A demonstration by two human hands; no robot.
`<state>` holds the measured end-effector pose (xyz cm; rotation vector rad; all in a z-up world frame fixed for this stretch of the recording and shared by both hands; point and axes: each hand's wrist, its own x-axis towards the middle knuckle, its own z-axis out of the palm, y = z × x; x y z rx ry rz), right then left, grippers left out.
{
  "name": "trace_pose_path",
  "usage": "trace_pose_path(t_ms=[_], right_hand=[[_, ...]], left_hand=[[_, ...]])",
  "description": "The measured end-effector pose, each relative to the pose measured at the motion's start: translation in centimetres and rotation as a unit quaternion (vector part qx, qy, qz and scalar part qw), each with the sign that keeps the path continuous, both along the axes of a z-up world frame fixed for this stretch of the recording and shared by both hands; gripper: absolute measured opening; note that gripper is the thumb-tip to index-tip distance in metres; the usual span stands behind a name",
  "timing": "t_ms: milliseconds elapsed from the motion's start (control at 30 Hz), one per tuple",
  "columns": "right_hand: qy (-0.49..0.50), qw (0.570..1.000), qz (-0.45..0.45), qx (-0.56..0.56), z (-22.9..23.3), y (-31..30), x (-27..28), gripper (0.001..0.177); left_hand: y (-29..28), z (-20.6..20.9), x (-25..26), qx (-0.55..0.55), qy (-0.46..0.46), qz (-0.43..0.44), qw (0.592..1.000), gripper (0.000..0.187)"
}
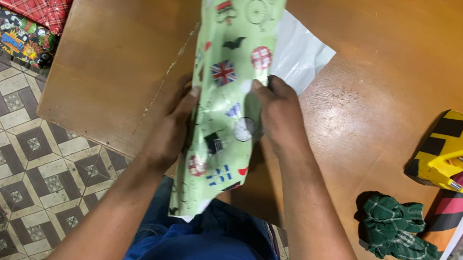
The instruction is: The person wipes a sheet of patterned wrapping paper and a small product box with a green cloth, then places the box on the paper and folds the paper around it. The clip ends before the gift is fully wrapped or taped.
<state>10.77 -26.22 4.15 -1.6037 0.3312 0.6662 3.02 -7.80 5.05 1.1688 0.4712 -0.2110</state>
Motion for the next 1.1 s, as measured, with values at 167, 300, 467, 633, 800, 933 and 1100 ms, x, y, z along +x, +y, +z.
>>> trace_pose_path(t_ms=[167,300,467,633,800,933,1100], right_hand=[[0.042,0.975,-0.131,0.173,-1.6,-1.4,0.2,0.038],[-0.029,0.993,-0.116,0.002,-3.3,-2.4,0.8,0.037],[-0.067,0.989,-0.049,-0.121,-4.4,-4.1,0.9,0.027],[-0.053,0.993,-0.094,-0.055,-1.6,-5.3,0.5,0.031],[-0.184,0.956,0.016,-0.230,3.2,-4.1,-4.6,0.036],[-0.150,0.960,0.009,-0.236,4.1,-2.6,-5.8,0.046],[-0.089,0.984,-0.024,-0.151,3.5,-3.0,-5.1,0.045]], left_hand=[[-1.0,0.9,2.1,0.126,0.067,-0.058,0.988,0.056],[-3.2,1.6,3.2,0.122,-0.001,-0.071,0.990,0.061],[-5.8,2.0,4.3,0.401,0.104,-0.132,0.900,0.093],[-6.5,2.5,5.0,0.413,0.178,-0.156,0.879,0.102],[-6.5,1.8,4.7,0.410,0.146,-0.151,0.888,0.098],[-6.1,0.3,4.3,0.397,0.088,-0.152,0.901,0.090],[-4.1,-0.8,1.3,0.126,0.090,-0.073,0.985,0.066]])
